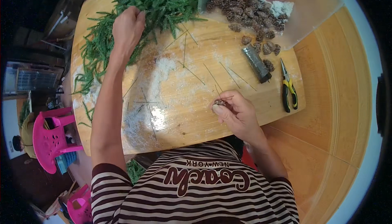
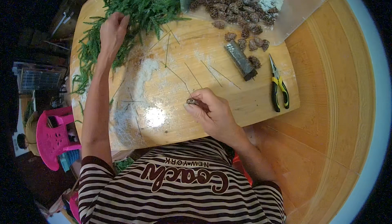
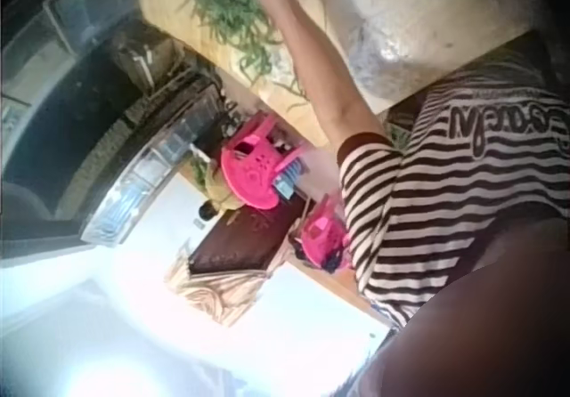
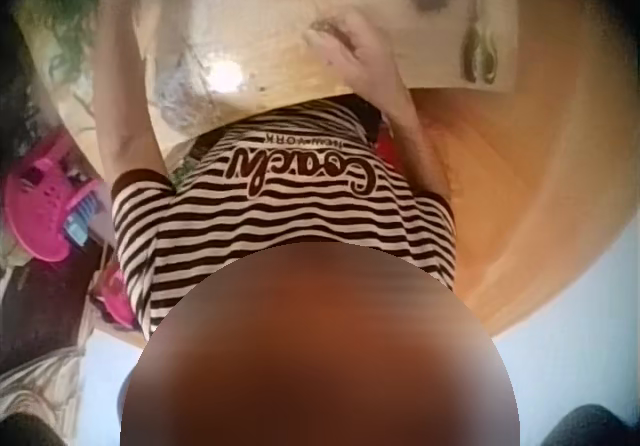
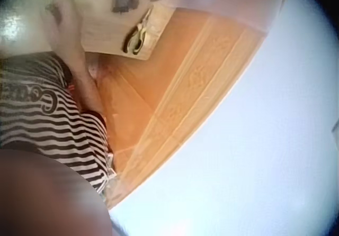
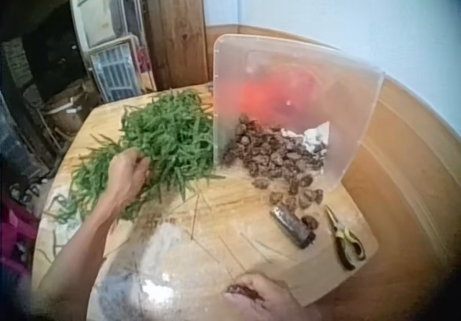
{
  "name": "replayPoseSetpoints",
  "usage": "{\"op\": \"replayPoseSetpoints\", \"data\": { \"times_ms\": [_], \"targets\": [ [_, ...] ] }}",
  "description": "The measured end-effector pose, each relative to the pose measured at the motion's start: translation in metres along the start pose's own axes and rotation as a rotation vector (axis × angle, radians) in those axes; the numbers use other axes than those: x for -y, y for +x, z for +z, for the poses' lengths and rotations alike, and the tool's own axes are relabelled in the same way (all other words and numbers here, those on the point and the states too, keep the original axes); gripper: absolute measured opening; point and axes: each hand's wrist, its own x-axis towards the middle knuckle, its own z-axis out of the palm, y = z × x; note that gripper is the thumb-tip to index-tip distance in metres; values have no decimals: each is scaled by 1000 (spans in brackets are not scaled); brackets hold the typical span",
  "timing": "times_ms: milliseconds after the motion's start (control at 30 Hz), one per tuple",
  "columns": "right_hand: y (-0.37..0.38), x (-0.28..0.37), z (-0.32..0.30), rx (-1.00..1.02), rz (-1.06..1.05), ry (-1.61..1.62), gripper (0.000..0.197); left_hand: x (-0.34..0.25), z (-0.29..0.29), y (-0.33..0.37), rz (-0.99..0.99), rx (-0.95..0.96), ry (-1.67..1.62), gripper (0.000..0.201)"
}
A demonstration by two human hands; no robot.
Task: Attach small pinecones to evergreen branches using wire and pliers.
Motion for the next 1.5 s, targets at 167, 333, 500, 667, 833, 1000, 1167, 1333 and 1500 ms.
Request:
{"op": "replayPoseSetpoints", "data": {
  "times_ms": [167, 333, 500, 667, 833, 1000, 1167, 1333, 1500],
  "targets": [
    [2, -4, -2, 49, 22, 17, 18, 10, -27, -46, -114, -167, -347, 19],
    [3, -5, 0, 50, -5, 0, 19, 13, -46, -78, -109, -218, -939, 14],
    [4, 1, 3, 32, -1, 17, 18, -22, -44, -111, -324, -79, -1416, 13],
    [1, 18, 3, 16, -71, 15, 23, -49, -37, -146, -274, -2, -1378, 14],
    [-6, 35, 12, -3, -158, 60, 33, -65, -39, -175, -175, -32, -1276, 17],
    [-2, 38, 39, -118, -197, 334, 39, -75, -39, -198, -152, 10, -1246, 18],
    [7, 32, 41, -90, -90, 315, 41, -81, -35, -212, -117, 18, -1340, 22],
    [8, 32, 38, -56, -100, 314, 42, -93, -43, -210, -255, 79, -1573, 26],
    [7, 28, 44, -64, -116, 261, 41, -94, -56, -206, -342, 218, -1567, 23]
  ]
}}
